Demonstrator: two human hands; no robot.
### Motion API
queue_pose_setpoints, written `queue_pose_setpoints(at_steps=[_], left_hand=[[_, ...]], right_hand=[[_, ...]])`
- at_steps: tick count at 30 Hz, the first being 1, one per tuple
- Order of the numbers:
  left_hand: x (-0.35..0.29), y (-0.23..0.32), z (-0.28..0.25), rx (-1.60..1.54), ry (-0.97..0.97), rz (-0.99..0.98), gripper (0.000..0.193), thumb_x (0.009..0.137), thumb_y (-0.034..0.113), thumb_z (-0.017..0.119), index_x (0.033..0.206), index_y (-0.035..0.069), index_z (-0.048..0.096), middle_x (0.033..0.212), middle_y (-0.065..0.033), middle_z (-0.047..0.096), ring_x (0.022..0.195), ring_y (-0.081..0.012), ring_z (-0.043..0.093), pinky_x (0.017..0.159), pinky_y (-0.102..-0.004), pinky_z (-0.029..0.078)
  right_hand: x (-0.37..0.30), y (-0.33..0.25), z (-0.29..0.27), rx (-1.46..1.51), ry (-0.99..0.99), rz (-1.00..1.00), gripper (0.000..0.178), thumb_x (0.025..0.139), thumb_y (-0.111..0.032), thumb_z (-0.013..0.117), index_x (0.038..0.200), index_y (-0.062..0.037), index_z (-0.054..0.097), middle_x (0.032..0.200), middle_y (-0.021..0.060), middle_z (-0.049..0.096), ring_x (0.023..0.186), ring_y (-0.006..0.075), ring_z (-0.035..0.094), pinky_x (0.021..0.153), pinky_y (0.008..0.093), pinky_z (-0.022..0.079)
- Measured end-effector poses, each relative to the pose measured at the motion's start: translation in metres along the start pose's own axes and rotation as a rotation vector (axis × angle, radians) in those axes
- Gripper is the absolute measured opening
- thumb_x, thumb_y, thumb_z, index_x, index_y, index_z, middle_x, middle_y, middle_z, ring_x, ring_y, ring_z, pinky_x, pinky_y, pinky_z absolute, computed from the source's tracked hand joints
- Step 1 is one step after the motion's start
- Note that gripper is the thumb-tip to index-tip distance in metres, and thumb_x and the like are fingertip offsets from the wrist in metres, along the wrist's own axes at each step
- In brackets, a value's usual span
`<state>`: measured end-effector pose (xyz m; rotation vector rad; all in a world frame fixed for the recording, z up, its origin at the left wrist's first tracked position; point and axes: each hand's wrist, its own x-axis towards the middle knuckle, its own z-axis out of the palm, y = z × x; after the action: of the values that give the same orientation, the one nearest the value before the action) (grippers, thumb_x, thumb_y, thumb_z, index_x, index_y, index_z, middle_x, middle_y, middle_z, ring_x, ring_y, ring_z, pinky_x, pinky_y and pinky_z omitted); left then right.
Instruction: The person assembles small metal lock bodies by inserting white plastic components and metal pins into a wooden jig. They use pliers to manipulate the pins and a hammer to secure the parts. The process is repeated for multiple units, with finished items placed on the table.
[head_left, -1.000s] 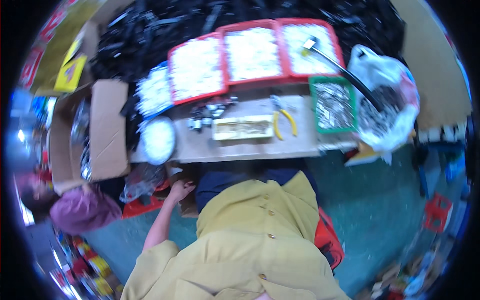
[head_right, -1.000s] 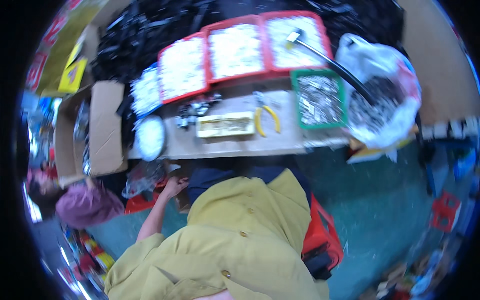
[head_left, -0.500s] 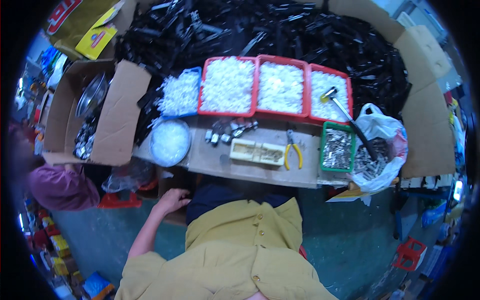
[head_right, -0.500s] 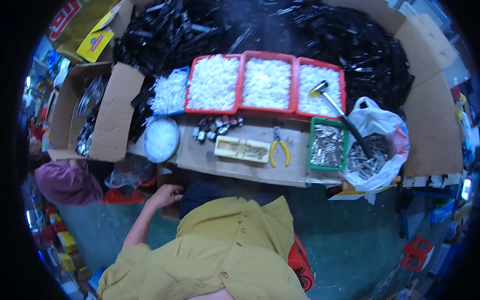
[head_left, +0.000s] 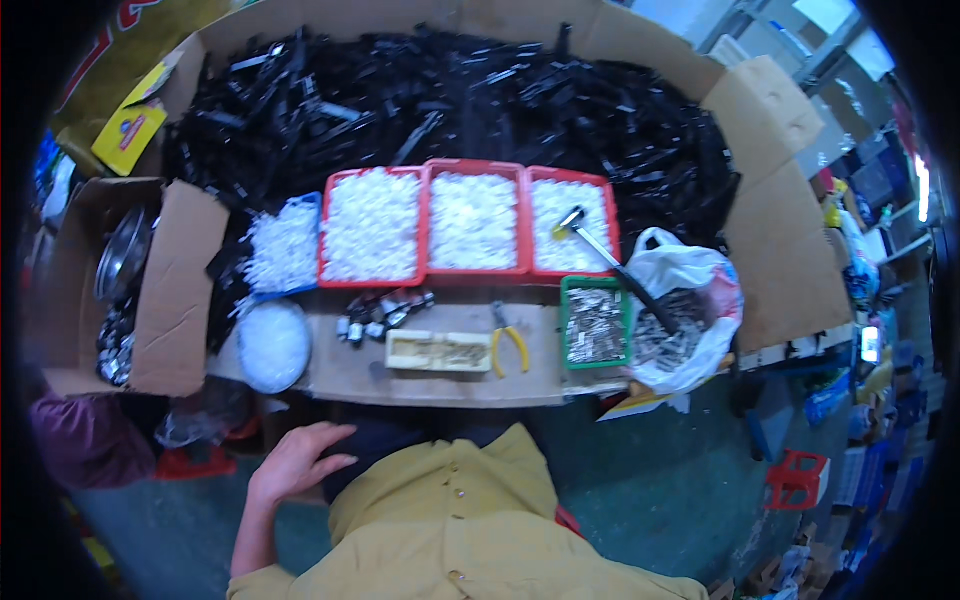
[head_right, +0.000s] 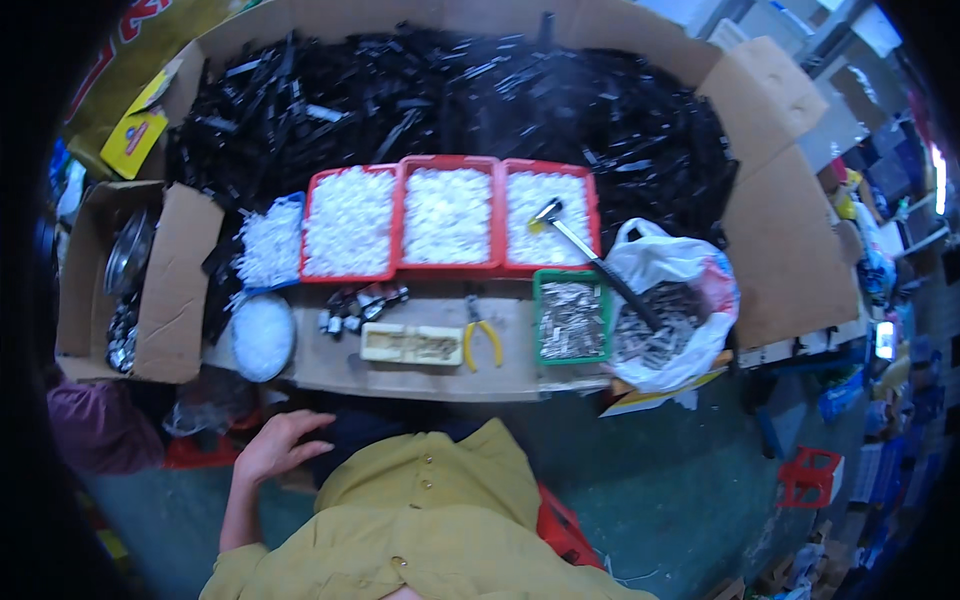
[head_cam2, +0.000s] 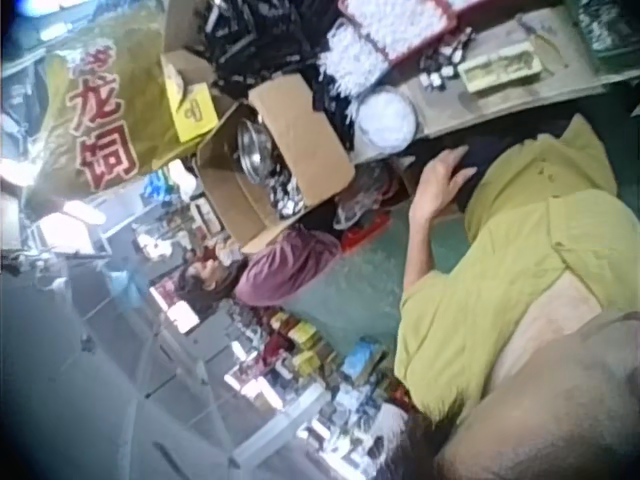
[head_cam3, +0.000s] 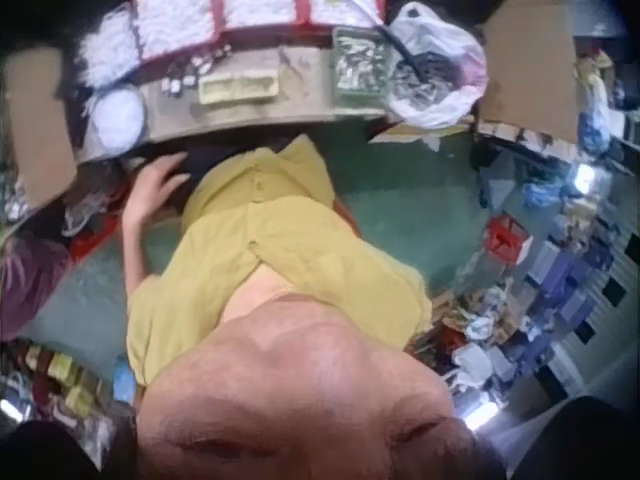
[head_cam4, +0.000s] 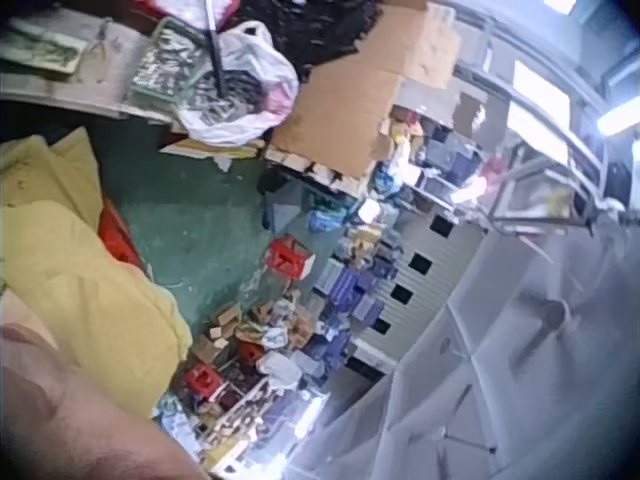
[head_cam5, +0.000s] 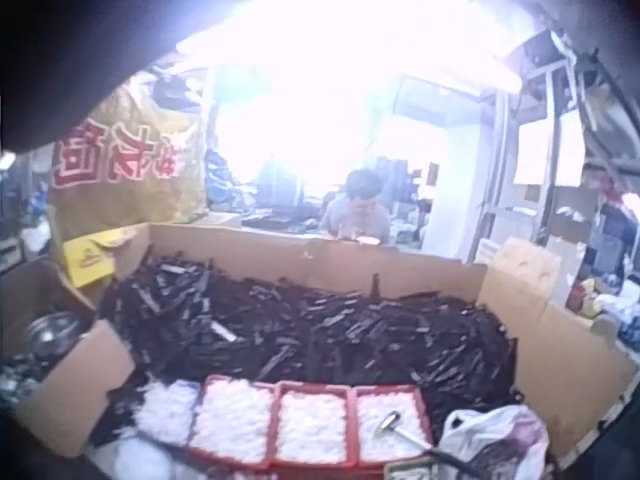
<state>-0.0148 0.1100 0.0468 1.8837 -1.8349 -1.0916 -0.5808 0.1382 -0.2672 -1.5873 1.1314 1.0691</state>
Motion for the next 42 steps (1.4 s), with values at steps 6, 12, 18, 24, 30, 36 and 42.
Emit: queue_pose_setpoints(at_steps=[6, 12, 18, 24, 30, 36, 42], left_hand=[[0.030, 0.024, -0.007, -0.147, 0.276, 0.062, 0.036, 0.084, 0.010, 0.076, 0.117, -0.003, 0.066, 0.103, -0.0197, 0.069, 0.095, -0.0378, 0.066, 0.083, -0.0417, 0.053], [0.085, 0.008, 0.004, 0.306, 0.654, 0.156, 0.035, 0.082, 0.002, 0.072, 0.116, -0.001, 0.065, 0.111, -0.0180, 0.063, 0.101, -0.0354, 0.061, 0.087, -0.0431, 0.051], [0.125, -0.012, 0.023, 0.455, 0.690, 0.117, 0.039, 0.081, 0.000, 0.071, 0.119, 0.001, 0.061, 0.114, -0.0161, 0.059, 0.106, -0.0345, 0.056, 0.091, -0.0437, 0.049], [0.124, -0.021, 0.021, 0.307, 0.732, 0.179, 0.039, 0.076, -0.003, 0.073, 0.114, 0.001, 0.065, 0.107, -0.0163, 0.059, 0.102, -0.0352, 0.057, 0.087, -0.0437, 0.049], [0.104, -0.020, 0.026, 0.252, 0.841, 0.133, 0.041, 0.077, -0.003, 0.075, 0.117, -0.001, 0.064, 0.114, -0.0186, 0.058, 0.102, -0.0370, 0.058, 0.087, -0.0438, 0.049], [0.106, -0.021, 0.028, 0.207, 0.824, 0.050, 0.035, 0.078, -0.003, 0.073, 0.112, -0.002, 0.063, 0.107, -0.0174, 0.056, 0.099, -0.0358, 0.057, 0.084, -0.0443, 0.049], [0.114, -0.013, 0.030, 0.233, 0.822, -0.032, 0.032, 0.078, 0.002, 0.077, 0.106, -0.002, 0.062, 0.099, -0.0165, 0.058, 0.093, -0.0357, 0.059, 0.078, -0.0438, 0.049]], right_hand=[[-0.075, -0.012, -0.073, -0.115, -0.281, -0.184, 0.031, 0.084, -0.031, 0.072, 0.106, -0.0082, 0.074, 0.099, 0.0096, 0.076, 0.094, 0.0258, 0.072, 0.091, 0.0396, 0.053], [-0.246, -0.126, -0.366, 0.234, 0.682, -0.726, 0.019, 0.094, -0.021, 0.069, 0.096, -0.0023, 0.071, 0.086, 0.0047, 0.070, 0.079, 0.0154, 0.066, 0.072, 0.0319, 0.053], [-0.196, -0.184, -0.565, 0.052, 1.472, -0.837, 0.018, 0.090, -0.014, 0.069, 0.095, 0.0032, 0.070, 0.089, 0.0152, 0.070, 0.082, 0.0246, 0.070, 0.073, 0.0363, 0.053], [-0.127, -0.207, -0.671, -0.227, 1.727, -0.284, 0.025, 0.088, -0.027, 0.072, 0.102, -0.0060, 0.072, 0.101, 0.0172, 0.073, 0.098, 0.0367, 0.070, 0.085, 0.0478, 0.055], [-0.123, -0.196, -0.695, -0.157, 1.699, -0.399, 0.026, 0.087, -0.029, 0.074, 0.099, -0.0066, 0.077, 0.084, 0.0109, 0.074, 0.077, 0.0274, 0.072, 0.072, 0.0380, 0.055], [-0.178, -0.205, -0.639, 0.500, 1.036, -0.767, 0.017, 0.090, -0.021, 0.075, 0.093, -0.0038, 0.074, 0.075, -0.0036, 0.064, 0.067, 0.0055, 0.055, 0.061, 0.0209, 0.041], [-0.191, -0.259, -0.481, 0.042, 1.041, -1.006, 0.009, 0.085, -0.005, 0.073, 0.092, 0.0000, 0.072, 0.081, 0.0046, 0.066, 0.075, 0.0145, 0.063, 0.070, 0.0282, 0.048]])
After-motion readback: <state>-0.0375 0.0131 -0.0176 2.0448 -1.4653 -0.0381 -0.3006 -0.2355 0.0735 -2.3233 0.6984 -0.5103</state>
